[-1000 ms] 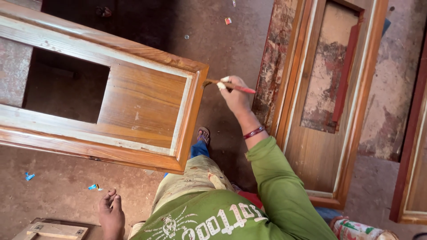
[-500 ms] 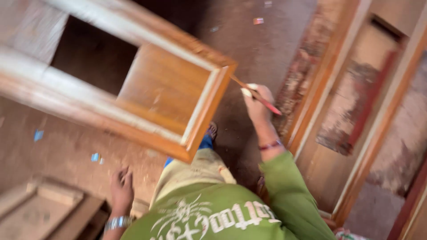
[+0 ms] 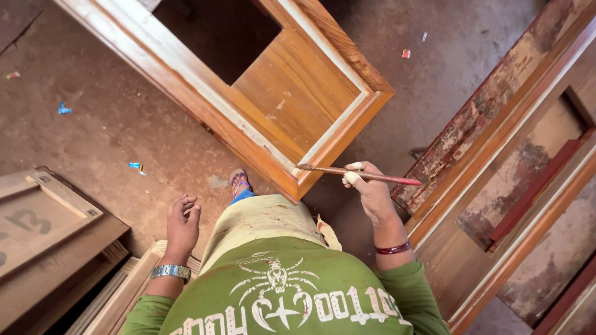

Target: The person applies a brown finish to wooden door frames using a paintbrush. They repeatedly dip the brush into a container and paint the edges and flat surfaces of multiple frames laid on a workbench.

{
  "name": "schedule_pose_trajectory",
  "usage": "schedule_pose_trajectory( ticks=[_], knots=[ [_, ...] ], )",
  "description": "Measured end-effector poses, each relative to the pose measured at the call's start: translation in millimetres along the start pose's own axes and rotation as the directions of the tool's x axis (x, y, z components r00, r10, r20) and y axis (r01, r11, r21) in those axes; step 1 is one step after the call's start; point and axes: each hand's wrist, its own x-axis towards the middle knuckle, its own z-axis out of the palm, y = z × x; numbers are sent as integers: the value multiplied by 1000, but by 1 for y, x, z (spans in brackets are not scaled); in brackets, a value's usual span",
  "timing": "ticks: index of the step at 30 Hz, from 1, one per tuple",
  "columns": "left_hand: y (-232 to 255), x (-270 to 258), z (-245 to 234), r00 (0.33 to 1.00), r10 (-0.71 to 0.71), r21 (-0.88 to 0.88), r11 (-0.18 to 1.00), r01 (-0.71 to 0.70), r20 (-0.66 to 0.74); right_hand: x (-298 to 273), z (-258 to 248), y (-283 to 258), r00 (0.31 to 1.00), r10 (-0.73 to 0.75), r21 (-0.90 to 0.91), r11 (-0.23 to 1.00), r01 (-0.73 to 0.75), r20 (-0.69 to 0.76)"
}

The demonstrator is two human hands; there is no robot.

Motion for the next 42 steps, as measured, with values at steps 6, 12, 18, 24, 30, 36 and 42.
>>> schedule_pose_trajectory(
  ticks=[6, 12, 18, 24, 30, 36, 42],
  knots=[
    [-43, -10, -28, 999, -10, -55, 998, 8, -37, 8, 18, -27, 988, 56, -382, 924, 2, 142],
    [-66, -18, -58, 997, -49, -107, 993, 42, -64, 17, 57, -58, 976, 85, -714, 695, 87, 201],
    [-59, -23, -74, 988, -138, -97, 987, 131, -67, 28, 107, -70, 970, 166, -848, 526, 66, 179],
    [-66, -23, -76, 984, -153, -139, 980, 141, -86, 45, 128, -61, 944, 193, -851, 507, 136, 266],
    [-71, -27, -81, 967, -219, -164, 966, 197, -129, 74, 160, -48, 954, 146, -856, 492, 158, 260],
    [-69, -34, -90, 943, -281, -158, 954, 254, -179, 120, 205, -36, 910, -34, -765, 529, 367, 412],
    [-77, -56, -90, 918, -322, -164, 943, 290, -232, 177, 258, -36, 908, -37, -736, 572, 362, 418]
  ],
)
